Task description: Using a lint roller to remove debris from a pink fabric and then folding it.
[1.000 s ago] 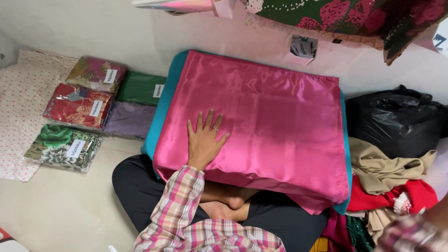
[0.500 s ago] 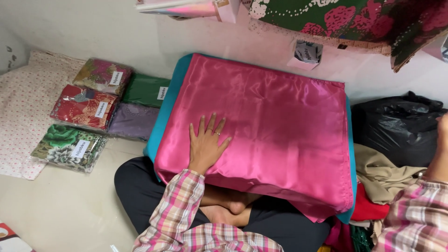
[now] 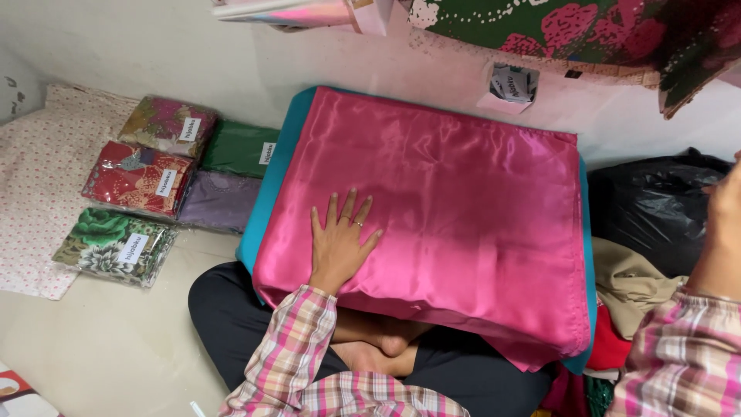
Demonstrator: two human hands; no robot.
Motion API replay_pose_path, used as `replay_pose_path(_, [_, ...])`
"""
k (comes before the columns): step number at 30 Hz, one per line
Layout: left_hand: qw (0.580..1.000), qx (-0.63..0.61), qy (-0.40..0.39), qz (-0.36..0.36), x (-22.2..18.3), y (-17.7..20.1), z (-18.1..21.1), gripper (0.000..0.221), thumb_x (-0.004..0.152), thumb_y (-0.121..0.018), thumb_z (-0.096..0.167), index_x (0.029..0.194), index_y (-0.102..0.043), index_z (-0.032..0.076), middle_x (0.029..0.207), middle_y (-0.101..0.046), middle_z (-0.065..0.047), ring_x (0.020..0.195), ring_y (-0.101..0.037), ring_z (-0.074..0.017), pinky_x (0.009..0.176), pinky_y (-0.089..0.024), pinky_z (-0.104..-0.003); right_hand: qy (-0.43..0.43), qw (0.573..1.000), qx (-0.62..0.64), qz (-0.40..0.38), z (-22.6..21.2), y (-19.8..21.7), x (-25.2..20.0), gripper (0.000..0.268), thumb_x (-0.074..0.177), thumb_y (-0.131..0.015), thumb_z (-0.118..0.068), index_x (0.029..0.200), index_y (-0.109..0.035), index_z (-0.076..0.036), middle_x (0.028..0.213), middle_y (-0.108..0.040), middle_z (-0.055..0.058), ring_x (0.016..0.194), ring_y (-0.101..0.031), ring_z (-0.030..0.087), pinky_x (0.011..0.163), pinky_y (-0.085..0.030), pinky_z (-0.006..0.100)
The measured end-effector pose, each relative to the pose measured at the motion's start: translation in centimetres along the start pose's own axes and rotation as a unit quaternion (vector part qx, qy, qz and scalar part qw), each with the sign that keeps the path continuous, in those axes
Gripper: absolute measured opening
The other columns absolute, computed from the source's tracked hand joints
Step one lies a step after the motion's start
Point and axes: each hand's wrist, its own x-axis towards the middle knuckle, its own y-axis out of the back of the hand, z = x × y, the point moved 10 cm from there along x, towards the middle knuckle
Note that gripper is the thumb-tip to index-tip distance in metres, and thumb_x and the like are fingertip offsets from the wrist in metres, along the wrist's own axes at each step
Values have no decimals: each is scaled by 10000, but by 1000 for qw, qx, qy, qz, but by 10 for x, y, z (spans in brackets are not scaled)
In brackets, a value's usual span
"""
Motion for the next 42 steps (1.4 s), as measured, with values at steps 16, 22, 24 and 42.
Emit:
replay_pose_path(16, [998, -12, 41, 44, 136, -17, -118, 587, 916, -617, 462, 1363, -572, 84, 1430, -534, -166, 1123, -565, -429, 789, -459, -599, -240, 935, 251, -75, -22, -129, -137, 407, 963, -454, -317, 1309, -630, -193, 1020, -731, 34, 767, -702, 150, 686, -637, 300])
replay_pose_path(22, [981, -139, 135, -10, 195, -51, -155, 608, 976, -582, 373, 1477, -451, 54, 1413, -466, -175, 1227, -477, -455, 913, -473, -626, 30, 986, -126, -105, -64, -177, -108, 405, 958, -706, -436, 1171, -777, -99, 985, -768, 111, 954, -715, 267, 881, -484, 379])
replay_pose_path(24, [962, -181, 203, -19, 206, -62, -168, 672, 984, -606, 386, 1519, -390, 43, 1459, -415, -196, 1323, -435, -457, 984, -445, -640, 55, 978, -180, -90, -76, -182, -103, 520, 893, -802, -493, 1174, -783, -57, 1028, -770, 149, 959, -709, 387, 906, -493, 460])
replay_pose_path(42, [902, -362, 223, 81, 263, -58, -190, 238, 951, -538, 242, 1087, -731, 208, 1016, -751, -4, 989, -672, -290, 788, -498, -475, 80, 990, -85, -79, -90, -196, -84, 233, 952, -814, -361, 1044, -777, -151, 926, -731, 10, 773, -667, 191, 785, -499, 337])
